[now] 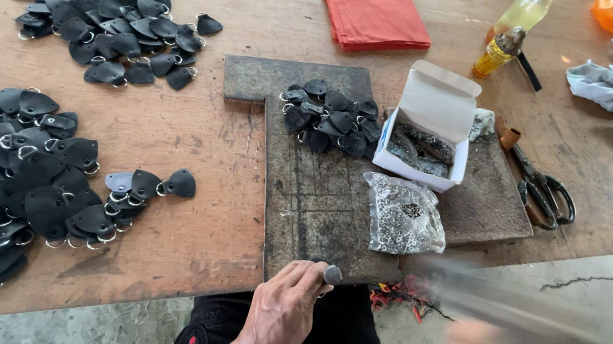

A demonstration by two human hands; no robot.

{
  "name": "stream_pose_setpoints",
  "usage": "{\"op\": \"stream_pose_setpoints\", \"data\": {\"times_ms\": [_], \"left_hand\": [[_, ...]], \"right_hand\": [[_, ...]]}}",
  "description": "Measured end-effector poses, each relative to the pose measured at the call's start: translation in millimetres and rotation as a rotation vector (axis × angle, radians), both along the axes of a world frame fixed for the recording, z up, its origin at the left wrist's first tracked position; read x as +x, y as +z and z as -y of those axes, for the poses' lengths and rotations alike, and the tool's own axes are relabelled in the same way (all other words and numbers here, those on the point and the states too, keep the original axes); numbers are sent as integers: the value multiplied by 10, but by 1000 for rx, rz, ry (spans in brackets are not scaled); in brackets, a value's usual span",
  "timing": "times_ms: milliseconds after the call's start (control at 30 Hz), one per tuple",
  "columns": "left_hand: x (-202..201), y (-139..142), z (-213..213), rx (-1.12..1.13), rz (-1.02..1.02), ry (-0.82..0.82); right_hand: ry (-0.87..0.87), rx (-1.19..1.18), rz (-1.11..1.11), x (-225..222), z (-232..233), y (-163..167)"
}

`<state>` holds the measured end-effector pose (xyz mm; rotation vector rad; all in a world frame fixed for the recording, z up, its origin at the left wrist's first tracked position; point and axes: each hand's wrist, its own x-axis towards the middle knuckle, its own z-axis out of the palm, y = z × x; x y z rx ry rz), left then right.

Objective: The person sits at a workbench assembling keychains from black leather fobs. They place a metal ring and rivet on each piece, position it on a base plate, and hammer the rivet with a mallet, then set the finished piece aside and repeat with the next piece.

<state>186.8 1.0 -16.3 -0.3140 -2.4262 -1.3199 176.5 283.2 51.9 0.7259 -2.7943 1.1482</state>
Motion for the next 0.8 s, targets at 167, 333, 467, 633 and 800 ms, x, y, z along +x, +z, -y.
{"op": "stream_pose_setpoints", "data": {"times_ms": [167, 333, 467, 633, 800], "left_hand": [[-94, -30, -18, 78, 13, 13], [-128, -118, -1, 299, 278, 142], [-192, -129, 2, 352, 266, 153], [-312, -57, 39, 364, 324, 171], [-514, -26, 78, 315, 293, 156]], "right_hand": [[161, 131, 313, -282, 461, 167], [-17, 266, 197, -738, 919, 113], [0, 310, 40, -1171, 1166, -237], [109, 332, -37, -1217, 1158, -281], [248, 274, 181, -967, 1196, -353]]}}
